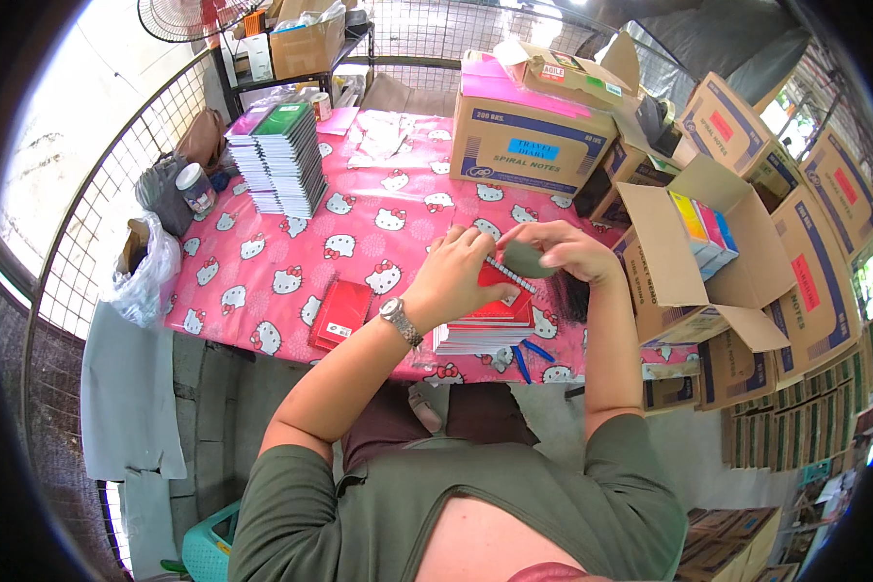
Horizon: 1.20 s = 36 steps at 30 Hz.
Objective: The person inserts a spiral coil into the punched holes of small red notebooks and trims the excess wire using a pair of pliers.
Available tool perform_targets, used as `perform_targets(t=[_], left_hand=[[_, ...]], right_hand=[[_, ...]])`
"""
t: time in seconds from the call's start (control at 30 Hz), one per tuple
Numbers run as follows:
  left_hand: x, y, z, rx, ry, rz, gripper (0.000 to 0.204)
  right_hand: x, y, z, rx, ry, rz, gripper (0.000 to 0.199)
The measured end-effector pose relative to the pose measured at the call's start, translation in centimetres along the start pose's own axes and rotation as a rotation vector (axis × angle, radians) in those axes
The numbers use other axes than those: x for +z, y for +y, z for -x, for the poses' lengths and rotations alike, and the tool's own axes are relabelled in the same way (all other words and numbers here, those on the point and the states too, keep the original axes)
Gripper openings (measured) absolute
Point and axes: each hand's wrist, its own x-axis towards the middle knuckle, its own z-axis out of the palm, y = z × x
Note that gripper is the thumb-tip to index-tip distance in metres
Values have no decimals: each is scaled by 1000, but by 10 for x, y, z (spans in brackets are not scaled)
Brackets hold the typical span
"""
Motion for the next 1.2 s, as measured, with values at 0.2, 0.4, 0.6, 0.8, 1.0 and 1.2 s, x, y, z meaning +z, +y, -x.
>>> perform_targets(t=[0.2,0.4,0.6,0.8,1.0,1.2], left_hand=[[-6,-20,1,-43,-22,240,31],[-8,-36,1,81,16,155,25],[-6,-37,-7,-53,-47,450,27],[-6,-40,-5,-151,-75,528,26],[-6,-32,6,-430,33,659,20],[14,-20,25,-252,284,341,19]], right_hand=[[-11,29,-9,-201,-78,-339,52],[-5,4,-30,-142,-135,-200,48],[-7,20,-29,-258,-113,-323,51],[-11,28,-34,-134,-65,-154,47],[-22,212,-11,272,695,326,40],[77,301,59,104,927,1068,72]])
